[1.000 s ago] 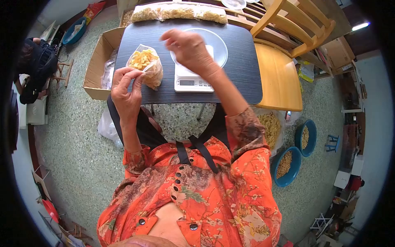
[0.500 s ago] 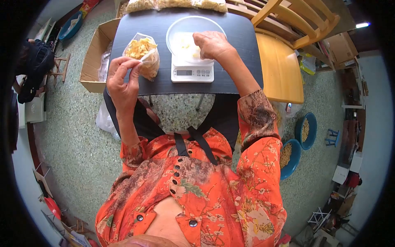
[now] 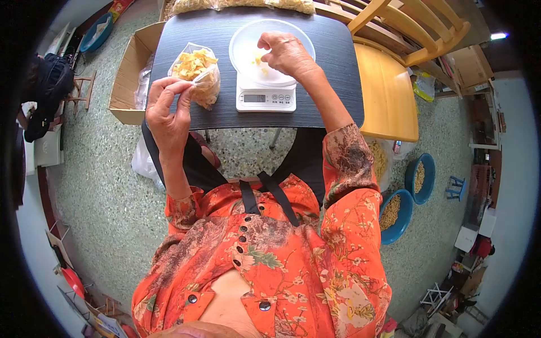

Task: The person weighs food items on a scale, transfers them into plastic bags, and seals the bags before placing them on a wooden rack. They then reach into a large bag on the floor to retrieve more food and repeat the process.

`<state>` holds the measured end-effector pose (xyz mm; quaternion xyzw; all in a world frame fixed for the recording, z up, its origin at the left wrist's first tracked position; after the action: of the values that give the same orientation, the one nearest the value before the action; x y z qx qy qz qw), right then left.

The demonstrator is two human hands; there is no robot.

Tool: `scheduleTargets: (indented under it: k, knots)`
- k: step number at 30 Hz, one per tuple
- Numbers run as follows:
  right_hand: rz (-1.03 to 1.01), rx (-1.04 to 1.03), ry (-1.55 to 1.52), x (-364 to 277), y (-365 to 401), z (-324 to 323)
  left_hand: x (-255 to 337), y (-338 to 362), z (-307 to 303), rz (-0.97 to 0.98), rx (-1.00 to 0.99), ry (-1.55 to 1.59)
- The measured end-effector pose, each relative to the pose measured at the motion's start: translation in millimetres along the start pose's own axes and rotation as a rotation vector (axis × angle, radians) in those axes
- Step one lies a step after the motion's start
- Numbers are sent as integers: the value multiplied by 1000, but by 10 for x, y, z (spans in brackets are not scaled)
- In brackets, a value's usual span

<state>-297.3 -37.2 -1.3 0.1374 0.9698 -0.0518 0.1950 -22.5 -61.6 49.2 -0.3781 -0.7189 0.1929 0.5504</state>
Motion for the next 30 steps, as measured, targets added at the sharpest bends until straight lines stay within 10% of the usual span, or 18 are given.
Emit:
scheduleTargets:
  k: [30]
  knots:
    - [-352,-138,-44,-350,120,92,-60,40,28,72,17,-30]
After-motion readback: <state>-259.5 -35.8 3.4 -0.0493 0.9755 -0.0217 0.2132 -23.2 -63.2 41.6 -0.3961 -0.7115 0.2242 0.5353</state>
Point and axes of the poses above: each hand's wrist, its own y-axis away from the middle knuckle, its own z-axis out of the palm, x = y × z, the point moved 10 cm from there along -y, towards the middle knuckle, and after that the axes turned 1 degree about -y, right-handed, at the moved point
